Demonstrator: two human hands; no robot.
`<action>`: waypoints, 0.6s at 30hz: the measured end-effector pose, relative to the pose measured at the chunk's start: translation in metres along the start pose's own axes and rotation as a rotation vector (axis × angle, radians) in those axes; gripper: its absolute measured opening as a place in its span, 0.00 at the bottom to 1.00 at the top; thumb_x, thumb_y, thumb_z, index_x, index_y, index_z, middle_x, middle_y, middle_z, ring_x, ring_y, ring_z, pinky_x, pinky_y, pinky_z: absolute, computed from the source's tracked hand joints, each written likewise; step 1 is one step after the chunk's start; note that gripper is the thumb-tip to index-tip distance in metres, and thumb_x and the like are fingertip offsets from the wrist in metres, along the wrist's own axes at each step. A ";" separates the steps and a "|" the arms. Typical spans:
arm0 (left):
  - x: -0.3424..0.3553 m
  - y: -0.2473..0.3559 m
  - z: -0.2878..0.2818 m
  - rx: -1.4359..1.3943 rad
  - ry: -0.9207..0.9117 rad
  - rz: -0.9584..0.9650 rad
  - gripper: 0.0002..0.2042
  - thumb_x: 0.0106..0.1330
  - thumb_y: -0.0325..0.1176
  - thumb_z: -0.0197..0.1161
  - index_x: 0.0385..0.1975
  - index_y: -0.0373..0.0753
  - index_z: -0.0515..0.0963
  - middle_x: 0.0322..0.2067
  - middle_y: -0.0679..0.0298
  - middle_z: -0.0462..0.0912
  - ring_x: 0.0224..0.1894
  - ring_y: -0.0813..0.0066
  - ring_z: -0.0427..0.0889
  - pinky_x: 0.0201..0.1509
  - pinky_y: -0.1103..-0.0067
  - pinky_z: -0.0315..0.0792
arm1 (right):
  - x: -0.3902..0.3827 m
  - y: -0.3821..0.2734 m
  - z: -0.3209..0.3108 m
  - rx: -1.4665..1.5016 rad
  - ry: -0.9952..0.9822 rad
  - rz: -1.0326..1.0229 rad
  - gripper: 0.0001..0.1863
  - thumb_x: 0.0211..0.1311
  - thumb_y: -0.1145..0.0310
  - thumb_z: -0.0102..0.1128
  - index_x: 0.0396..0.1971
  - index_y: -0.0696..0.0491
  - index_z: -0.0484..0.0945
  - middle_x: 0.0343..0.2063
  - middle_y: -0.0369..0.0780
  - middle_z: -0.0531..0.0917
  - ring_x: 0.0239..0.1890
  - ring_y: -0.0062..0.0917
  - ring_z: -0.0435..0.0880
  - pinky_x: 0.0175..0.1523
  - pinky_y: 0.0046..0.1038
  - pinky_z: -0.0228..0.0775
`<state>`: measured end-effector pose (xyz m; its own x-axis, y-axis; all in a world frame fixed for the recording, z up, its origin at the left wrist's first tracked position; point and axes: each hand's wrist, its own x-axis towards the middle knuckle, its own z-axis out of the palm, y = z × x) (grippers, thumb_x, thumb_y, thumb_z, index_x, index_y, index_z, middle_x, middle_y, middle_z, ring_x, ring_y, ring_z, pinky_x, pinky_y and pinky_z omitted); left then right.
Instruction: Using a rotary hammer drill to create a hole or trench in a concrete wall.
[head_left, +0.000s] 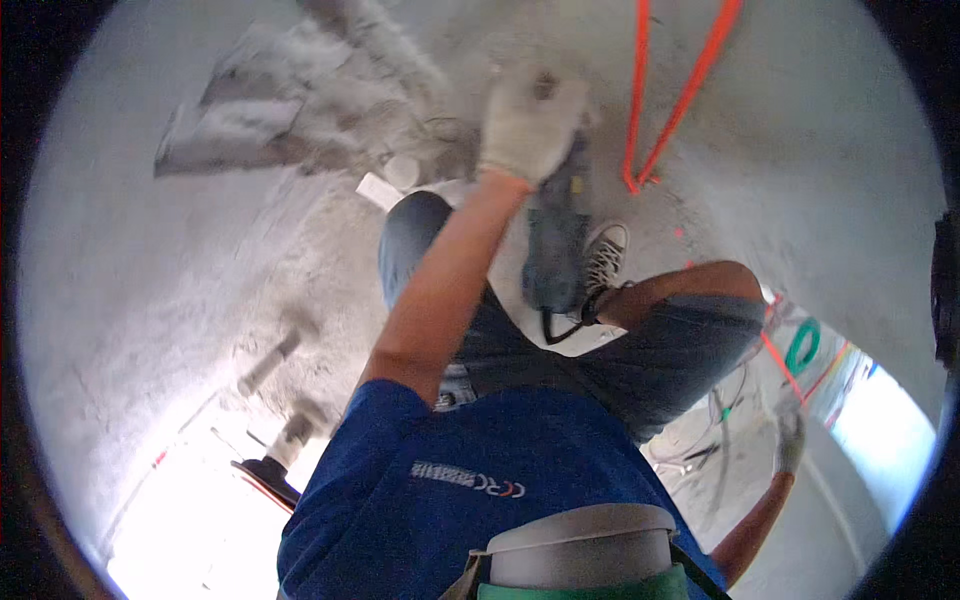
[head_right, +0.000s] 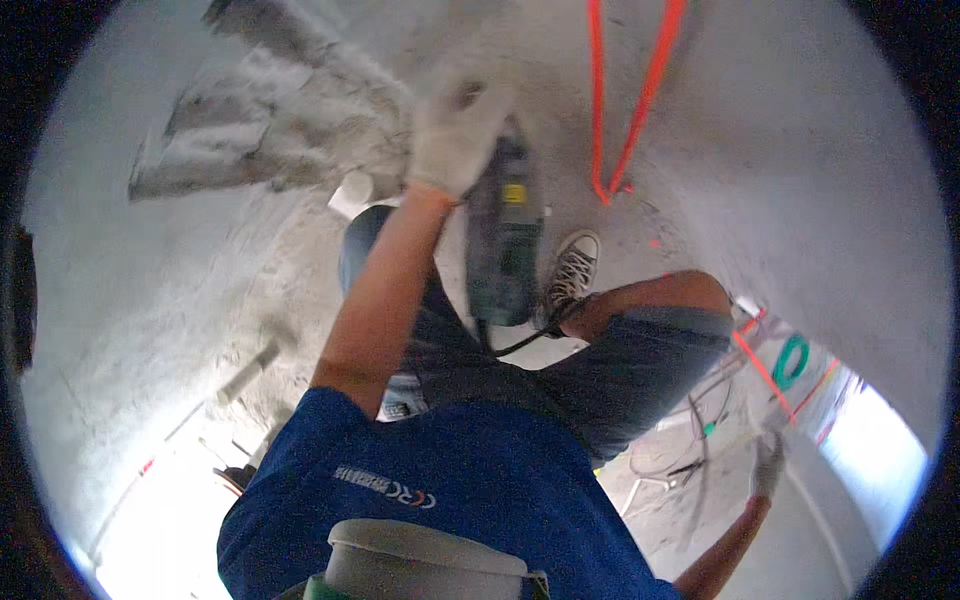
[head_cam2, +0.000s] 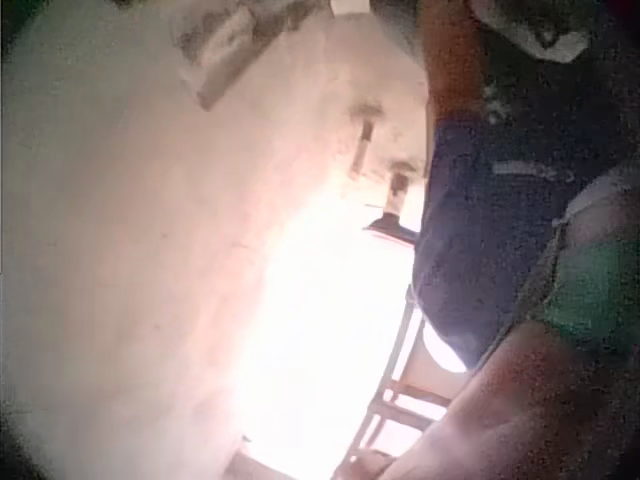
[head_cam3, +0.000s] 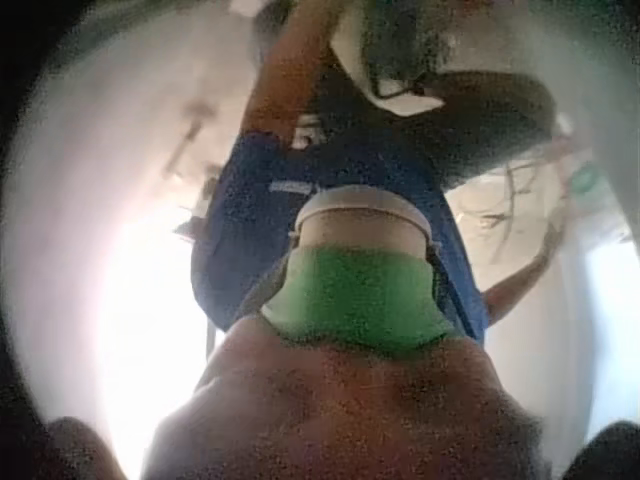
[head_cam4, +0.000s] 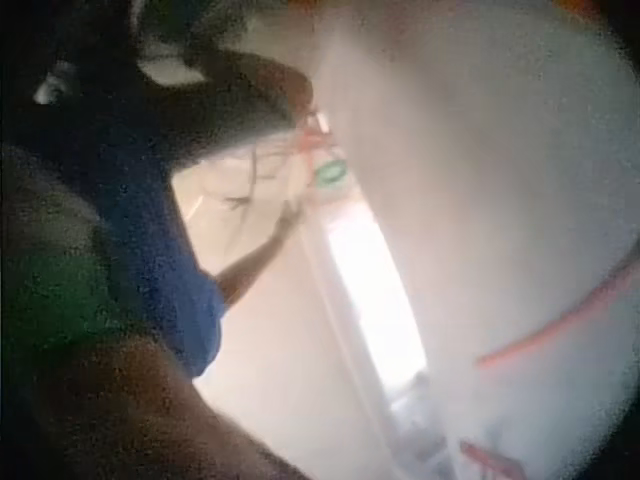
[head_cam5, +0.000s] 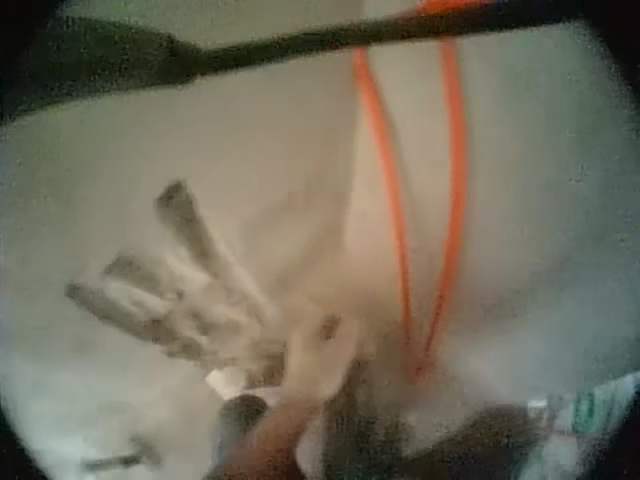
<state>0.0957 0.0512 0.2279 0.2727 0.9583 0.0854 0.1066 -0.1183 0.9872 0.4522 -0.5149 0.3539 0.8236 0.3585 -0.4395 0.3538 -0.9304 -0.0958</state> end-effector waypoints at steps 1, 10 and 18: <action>0.001 0.002 0.008 -0.062 0.003 0.095 0.11 0.63 0.38 0.61 0.32 0.35 0.80 0.28 0.54 0.85 0.31 0.60 0.85 0.41 0.70 0.77 | 0.008 -0.048 0.003 0.191 0.101 -0.162 0.23 0.68 0.67 0.55 0.60 0.60 0.71 0.60 0.44 0.75 0.63 0.31 0.70 0.68 0.34 0.61; -0.011 0.023 0.039 0.193 -0.037 -0.110 0.15 0.64 0.45 0.58 0.34 0.37 0.77 0.29 0.47 0.83 0.37 0.44 0.82 0.44 0.61 0.75 | -0.043 -0.465 0.126 0.734 -0.527 -0.693 0.33 0.57 0.66 0.63 0.62 0.61 0.65 0.52 0.44 0.77 0.56 0.30 0.75 0.62 0.28 0.65; -0.034 -0.016 0.051 0.084 0.104 -0.082 0.17 0.66 0.46 0.57 0.38 0.36 0.76 0.33 0.46 0.82 0.39 0.42 0.81 0.45 0.62 0.75 | -0.022 -0.465 0.136 1.019 -0.866 -0.384 0.20 0.52 0.71 0.58 0.48 0.58 0.74 0.35 0.40 0.79 0.35 0.27 0.79 0.42 0.27 0.74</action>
<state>0.1339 0.0072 0.2022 0.1595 0.9869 0.0223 0.2055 -0.0553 0.9771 0.2089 -0.1003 0.2871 0.0838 0.7888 -0.6089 -0.2914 -0.5649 -0.7720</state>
